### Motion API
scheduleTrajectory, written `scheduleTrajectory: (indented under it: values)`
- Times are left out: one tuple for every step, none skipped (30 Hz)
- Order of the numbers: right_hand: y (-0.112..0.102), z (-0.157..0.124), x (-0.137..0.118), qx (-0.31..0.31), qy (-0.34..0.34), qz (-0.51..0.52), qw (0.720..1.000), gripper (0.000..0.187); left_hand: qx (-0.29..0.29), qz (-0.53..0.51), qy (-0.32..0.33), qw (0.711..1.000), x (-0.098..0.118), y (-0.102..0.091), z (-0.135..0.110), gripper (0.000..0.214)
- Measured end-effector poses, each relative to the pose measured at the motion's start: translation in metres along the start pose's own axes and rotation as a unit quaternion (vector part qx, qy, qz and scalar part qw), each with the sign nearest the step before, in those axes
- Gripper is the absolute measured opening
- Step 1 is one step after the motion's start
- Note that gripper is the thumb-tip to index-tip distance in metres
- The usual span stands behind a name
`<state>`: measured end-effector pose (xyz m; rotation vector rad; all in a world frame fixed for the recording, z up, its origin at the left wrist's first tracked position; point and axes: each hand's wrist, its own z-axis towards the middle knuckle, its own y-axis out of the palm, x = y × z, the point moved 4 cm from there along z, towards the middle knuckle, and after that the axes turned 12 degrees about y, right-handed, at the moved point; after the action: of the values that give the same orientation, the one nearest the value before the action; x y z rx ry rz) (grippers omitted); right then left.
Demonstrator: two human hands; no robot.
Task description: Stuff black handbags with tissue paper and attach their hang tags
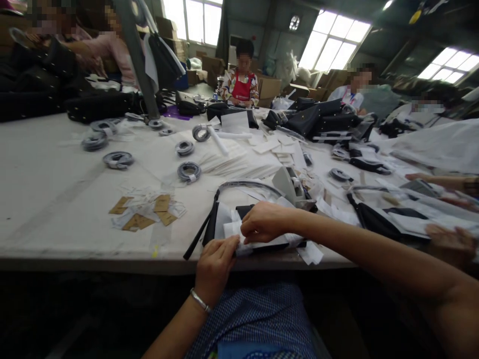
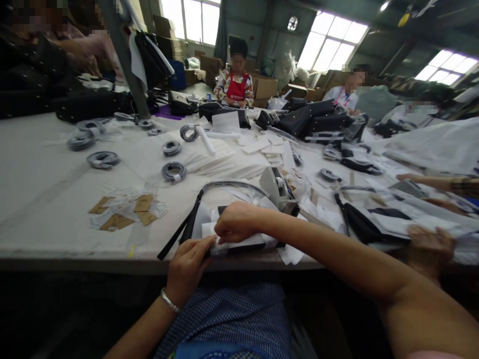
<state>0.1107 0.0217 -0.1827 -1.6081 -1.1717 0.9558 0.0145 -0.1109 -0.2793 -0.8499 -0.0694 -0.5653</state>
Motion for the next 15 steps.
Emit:
scheduleTrajectory:
  values:
    - [0.002, 0.009, 0.001, -0.022, -0.001, -0.012, 1.0, 0.017, 0.002, -0.003, 0.0, 1.0, 0.0, 0.0, 0.0, 0.047]
    - [0.003, 0.017, 0.001, -0.042, 0.0, -0.024, 0.999, 0.015, 0.004, -0.005, 0.0, 1.0, 0.0, 0.001, 0.0, 0.047]
    - [0.004, 0.024, 0.002, -0.059, 0.002, -0.036, 0.998, 0.015, 0.005, -0.006, 0.001, 1.0, 0.0, 0.001, -0.001, 0.047]
    - [0.005, 0.029, 0.002, -0.074, 0.006, -0.047, 0.996, 0.014, 0.006, -0.008, 0.002, 1.0, 0.0, 0.001, -0.001, 0.046]
    - [0.006, 0.034, 0.002, -0.086, 0.011, -0.057, 0.995, 0.015, 0.008, -0.008, 0.002, 1.0, 0.0, 0.001, -0.001, 0.046]
    - [0.006, 0.039, 0.001, -0.098, 0.014, -0.067, 0.993, 0.016, 0.01, -0.007, 0.001, 1.0, 0.0, 0.001, -0.002, 0.045]
    - [0.005, 0.042, 0.0, -0.108, 0.016, -0.078, 0.991, 0.017, 0.013, -0.005, -0.001, 1.0, 0.0, 0.001, -0.003, 0.044]
    - [0.005, 0.045, -0.001, -0.119, 0.017, -0.09, 0.989, 0.019, 0.017, -0.002, -0.002, 1.0, -0.001, 0.001, -0.004, 0.042]
    - [0.004, 0.048, -0.003, -0.13, 0.017, -0.101, 0.986, 0.02, 0.02, 0.003, -0.002, 1.0, -0.001, 0.001, -0.004, 0.04]
    - [0.004, 0.051, -0.004, -0.141, 0.017, -0.111, 0.984, 0.02, 0.023, 0.008, 0.001, 1.0, 0.0, 0.001, -0.005, 0.039]
    - [0.004, 0.053, -0.005, -0.149, 0.015, -0.119, 0.982, 0.02, 0.024, 0.013, 0.008, 1.0, 0.0, 0.001, -0.005, 0.038]
    - [0.004, 0.056, -0.006, -0.155, 0.013, -0.124, 0.98, 0.019, 0.025, 0.018, 0.016, 0.999, 0.001, 0.002, -0.006, 0.037]
    - [0.004, 0.059, -0.006, -0.159, 0.007, -0.125, 0.979, 0.017, 0.023, 0.022, 0.023, 0.999, 0.002, 0.002, -0.006, 0.035]
    - [0.005, 0.062, -0.006, -0.161, -0.002, -0.124, 0.979, 0.015, 0.022, 0.026, 0.028, 0.999, 0.002, 0.003, -0.006, 0.034]
    - [0.007, 0.065, -0.006, -0.164, -0.013, -0.119, 0.979, 0.013, 0.021, 0.03, 0.029, 0.999, 0.003, 0.003, -0.006, 0.032]
